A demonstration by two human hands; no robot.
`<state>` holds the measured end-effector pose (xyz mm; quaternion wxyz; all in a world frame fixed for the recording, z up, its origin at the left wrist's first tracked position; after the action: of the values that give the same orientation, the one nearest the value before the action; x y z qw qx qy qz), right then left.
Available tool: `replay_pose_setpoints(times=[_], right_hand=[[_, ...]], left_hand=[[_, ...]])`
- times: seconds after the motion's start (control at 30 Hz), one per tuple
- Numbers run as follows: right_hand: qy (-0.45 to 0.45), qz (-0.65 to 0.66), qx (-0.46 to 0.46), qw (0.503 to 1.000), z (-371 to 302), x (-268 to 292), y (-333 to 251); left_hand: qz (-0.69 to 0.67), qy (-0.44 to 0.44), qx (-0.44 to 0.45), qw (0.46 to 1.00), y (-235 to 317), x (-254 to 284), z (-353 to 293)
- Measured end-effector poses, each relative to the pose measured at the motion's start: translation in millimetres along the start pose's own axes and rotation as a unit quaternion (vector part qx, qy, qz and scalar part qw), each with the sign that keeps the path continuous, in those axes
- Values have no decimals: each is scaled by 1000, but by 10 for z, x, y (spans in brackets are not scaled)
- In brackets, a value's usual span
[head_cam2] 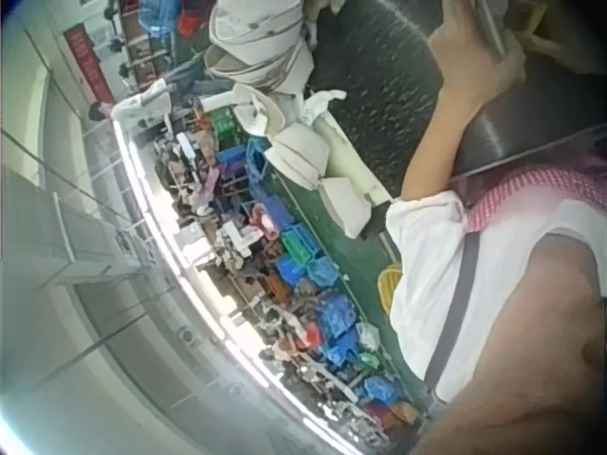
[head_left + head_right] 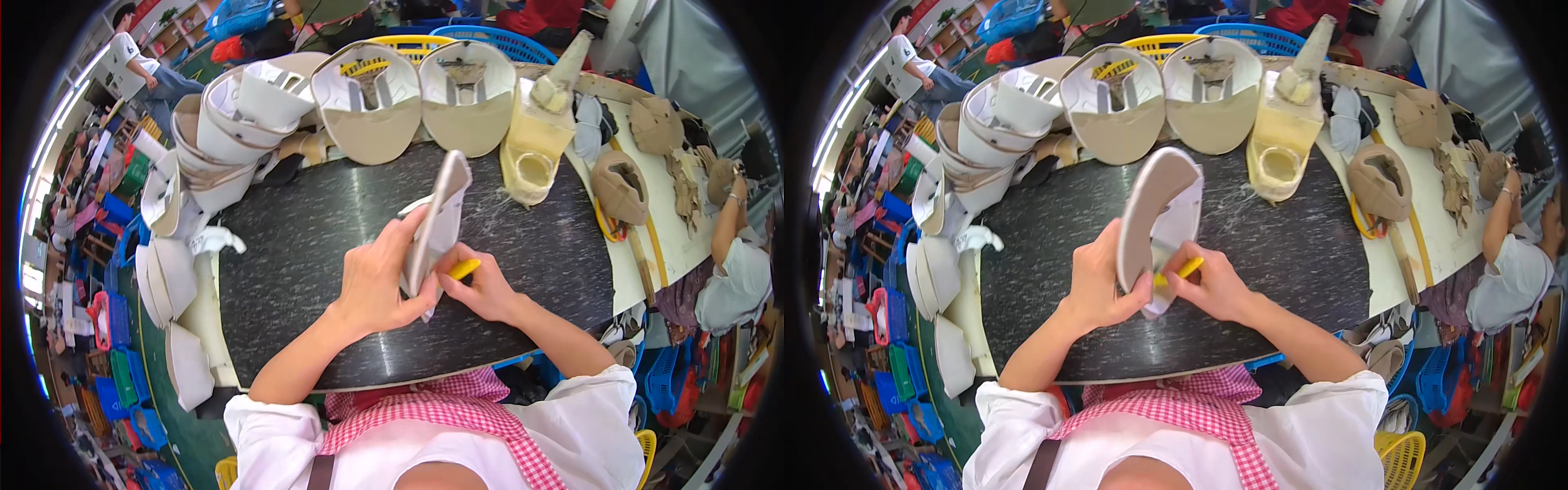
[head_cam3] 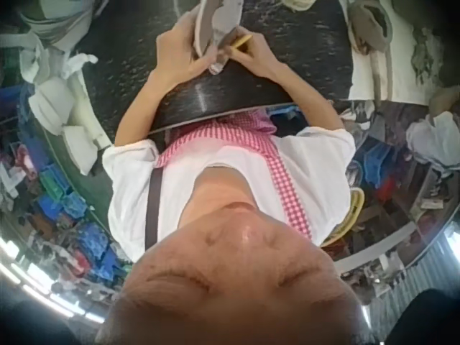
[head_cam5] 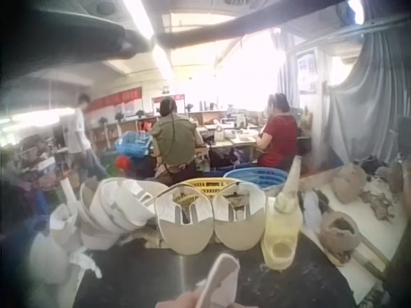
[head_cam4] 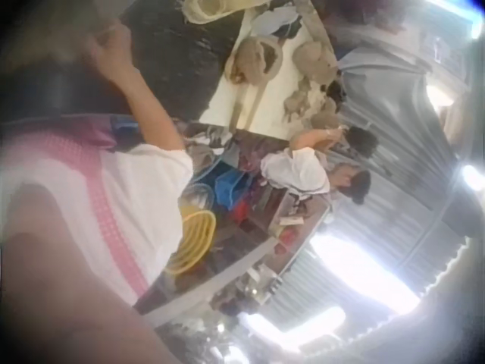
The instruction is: Applying glue to the inner surface and rim of shoe heel components using a yellow brush.
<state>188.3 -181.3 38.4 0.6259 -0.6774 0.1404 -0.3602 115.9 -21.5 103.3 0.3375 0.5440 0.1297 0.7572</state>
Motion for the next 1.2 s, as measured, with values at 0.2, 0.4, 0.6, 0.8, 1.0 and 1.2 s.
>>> replay_pose_setpoints(times=[0.2, 0.4, 0.6, 0.8, 1.0, 1.2], right_hand=[[396, -10, 45, 917, -54, 1159, -129], [289, -321, 0, 902, 354, 1455, 65], [358, 121, -99, 921, 113, 1699, 264], [176, -106, 273, 940, 579, 467, -261], [156, -35, -59, 985, 423, 281, 227], [226, -71, 114, 965, 495, 83, -3]], left_hand=[[-239, 240, 10, 941, -416, 167, -324], [-57, 122, 6, 991, -376, -238, -298], [-160, 122, 83, 976, -296, -232, -563], [-127, 95, 120, 980, -228, -237, -582], [-149, 168, 133, 965, -374, -121, -787], [-330, 202, 121, 914, -296, 113, -672]])
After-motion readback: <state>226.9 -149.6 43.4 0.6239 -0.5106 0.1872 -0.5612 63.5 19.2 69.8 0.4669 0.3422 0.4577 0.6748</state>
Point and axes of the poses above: each hand's wrist, its own z-axis towards the middle knuckle, its own x-axis out of the back of the hand, y = z × x, the point moved 2 cm from there along z, towards the middle knuckle, and after that the axes turned 8 degrees about -x, right-handed, at the moved point
